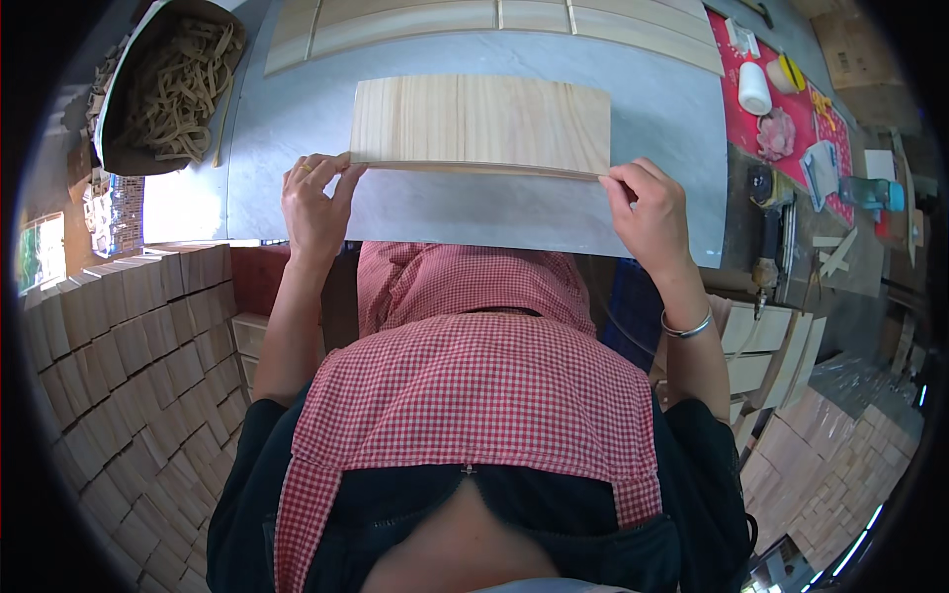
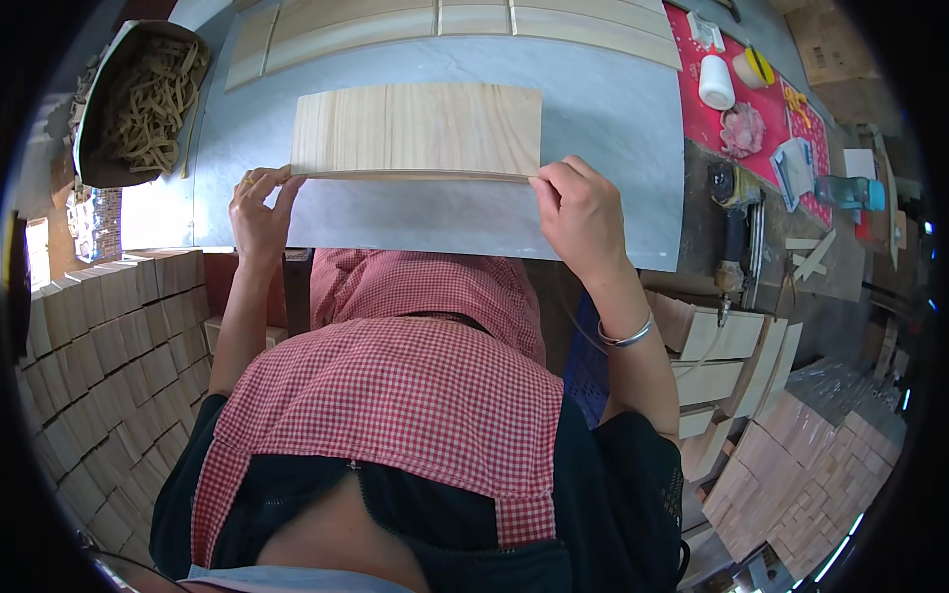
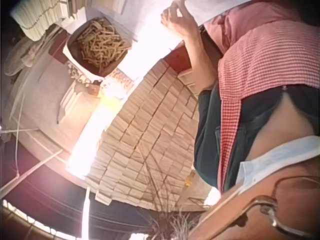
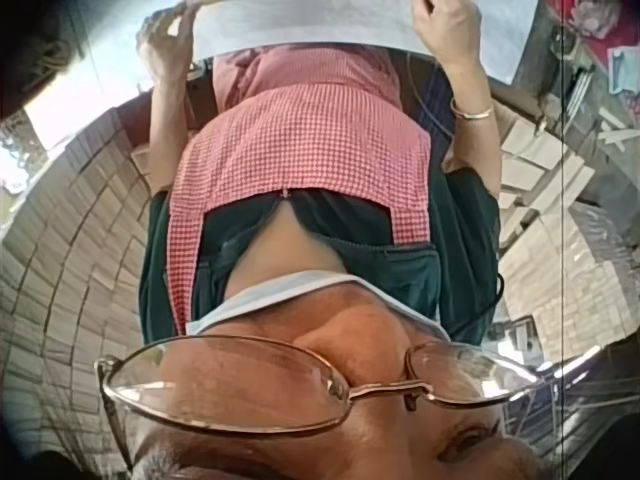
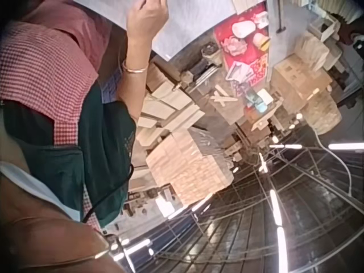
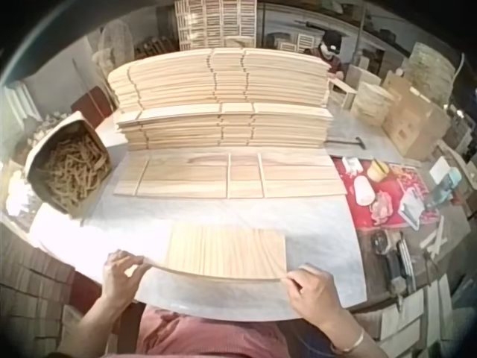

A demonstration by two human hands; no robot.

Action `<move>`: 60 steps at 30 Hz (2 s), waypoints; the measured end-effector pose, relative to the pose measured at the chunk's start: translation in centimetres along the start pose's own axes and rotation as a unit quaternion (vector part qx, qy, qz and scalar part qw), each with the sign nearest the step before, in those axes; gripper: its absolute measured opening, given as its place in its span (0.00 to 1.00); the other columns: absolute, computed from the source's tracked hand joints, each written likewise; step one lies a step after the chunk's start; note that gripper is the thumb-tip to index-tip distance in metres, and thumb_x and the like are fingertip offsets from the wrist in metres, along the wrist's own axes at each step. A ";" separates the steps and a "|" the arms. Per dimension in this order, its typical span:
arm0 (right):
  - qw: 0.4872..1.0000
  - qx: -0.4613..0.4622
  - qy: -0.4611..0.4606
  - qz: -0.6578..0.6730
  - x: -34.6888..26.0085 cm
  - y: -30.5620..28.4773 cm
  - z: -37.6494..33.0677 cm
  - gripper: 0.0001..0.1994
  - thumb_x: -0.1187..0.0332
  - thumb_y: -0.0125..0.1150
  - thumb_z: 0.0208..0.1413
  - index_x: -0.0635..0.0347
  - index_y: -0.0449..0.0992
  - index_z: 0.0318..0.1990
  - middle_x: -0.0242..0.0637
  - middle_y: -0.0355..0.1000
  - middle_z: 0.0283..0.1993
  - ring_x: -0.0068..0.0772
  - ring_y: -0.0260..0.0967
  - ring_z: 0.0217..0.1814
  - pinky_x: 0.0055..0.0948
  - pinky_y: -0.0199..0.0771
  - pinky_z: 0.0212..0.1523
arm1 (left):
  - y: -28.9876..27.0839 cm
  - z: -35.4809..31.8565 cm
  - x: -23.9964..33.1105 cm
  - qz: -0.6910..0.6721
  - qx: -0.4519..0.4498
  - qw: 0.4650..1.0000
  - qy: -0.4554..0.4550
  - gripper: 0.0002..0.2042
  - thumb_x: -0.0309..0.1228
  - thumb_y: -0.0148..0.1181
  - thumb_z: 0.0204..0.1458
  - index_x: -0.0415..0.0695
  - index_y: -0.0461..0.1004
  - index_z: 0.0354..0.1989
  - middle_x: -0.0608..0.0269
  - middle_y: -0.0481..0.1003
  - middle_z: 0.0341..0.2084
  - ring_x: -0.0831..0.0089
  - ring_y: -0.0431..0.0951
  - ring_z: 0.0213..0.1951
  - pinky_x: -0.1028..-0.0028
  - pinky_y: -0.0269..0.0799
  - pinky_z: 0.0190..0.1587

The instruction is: Apply glue and use a pneumatic stapler to assemble wooden boxes.

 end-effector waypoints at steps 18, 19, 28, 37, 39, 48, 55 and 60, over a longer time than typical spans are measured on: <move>0.998 0.032 -0.044 -0.017 1.7 -0.6 0.7 0.05 0.82 0.66 0.50 0.64 0.77 0.33 0.32 0.71 0.29 0.30 0.61 0.22 0.28 0.63 0.25 | -0.2 -0.4 1.1 0.070 -0.035 0.997 0.022 0.10 0.31 0.72 0.49 0.40 0.84 0.38 0.60 0.82 0.37 0.68 0.78 0.38 0.66 0.69 0.51; 0.998 0.033 -0.036 -0.030 1.7 -0.6 0.7 0.05 0.81 0.66 0.50 0.64 0.77 0.34 0.33 0.71 0.29 0.30 0.61 0.22 0.28 0.63 0.26 | -0.3 -0.4 1.1 0.078 -0.052 0.996 0.009 0.11 0.32 0.73 0.49 0.40 0.84 0.39 0.60 0.82 0.40 0.67 0.78 0.40 0.66 0.69 0.51; 0.999 0.025 -0.028 -0.002 2.3 -0.4 0.5 0.05 0.80 0.66 0.50 0.62 0.76 0.33 0.33 0.70 0.30 0.34 0.64 0.23 0.32 0.66 0.27 | 2.0 4.5 12.2 0.093 -0.111 0.959 0.243 0.27 0.50 0.74 0.45 0.47 0.77 0.48 0.54 0.61 0.69 0.54 0.61 0.69 0.47 0.55 0.70; 0.999 0.014 -0.029 0.033 2.5 -0.5 1.0 0.05 0.82 0.65 0.47 0.62 0.76 0.29 0.32 0.67 0.26 0.32 0.61 0.21 0.31 0.64 0.25 | 10.7 7.4 16.2 -0.004 -0.146 0.935 0.323 0.28 0.53 0.77 0.38 0.45 0.70 0.36 0.55 0.66 0.64 0.57 0.66 0.65 0.52 0.54 0.71; 0.998 0.013 -0.025 0.049 2.5 -0.5 1.1 0.05 0.82 0.65 0.47 0.63 0.76 0.28 0.31 0.67 0.24 0.32 0.59 0.20 0.31 0.63 0.24 | 11.1 7.5 16.1 -0.037 -0.175 0.935 0.307 0.28 0.50 0.78 0.37 0.45 0.68 0.33 0.56 0.68 0.62 0.58 0.68 0.62 0.54 0.55 0.70; 0.998 0.016 -0.040 0.046 2.7 -0.5 1.1 0.05 0.83 0.64 0.47 0.63 0.75 0.27 0.31 0.67 0.24 0.31 0.59 0.20 0.30 0.62 0.23 | 11.4 7.5 16.1 -0.048 -0.133 0.937 0.318 0.24 0.50 0.75 0.39 0.46 0.71 0.32 0.59 0.71 0.56 0.60 0.72 0.55 0.60 0.58 0.66; 0.998 0.051 -0.003 0.022 3.5 -2.4 0.0 0.11 0.77 0.65 0.53 0.63 0.78 0.44 0.38 0.75 0.37 0.37 0.70 0.32 0.30 0.72 0.36 | 11.6 7.6 16.0 -0.051 -0.140 0.940 0.306 0.25 0.47 0.77 0.37 0.47 0.65 0.31 0.60 0.70 0.59 0.61 0.71 0.57 0.60 0.58 0.68; 0.939 0.160 0.060 -0.298 12.4 -10.8 -5.7 0.26 0.64 0.68 0.57 0.63 0.71 0.61 0.50 0.76 0.49 0.50 0.75 0.42 0.41 0.75 0.50 | 11.5 7.4 15.7 -0.027 -0.119 0.944 0.307 0.23 0.50 0.74 0.39 0.45 0.72 0.32 0.61 0.72 0.55 0.62 0.73 0.54 0.61 0.60 0.65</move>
Point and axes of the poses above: each hand's wrist, its own z-axis towards the middle knuckle, its own y-axis out of the palm, x = y × z, the point moved 2 cm from there along z, towards the middle knuckle
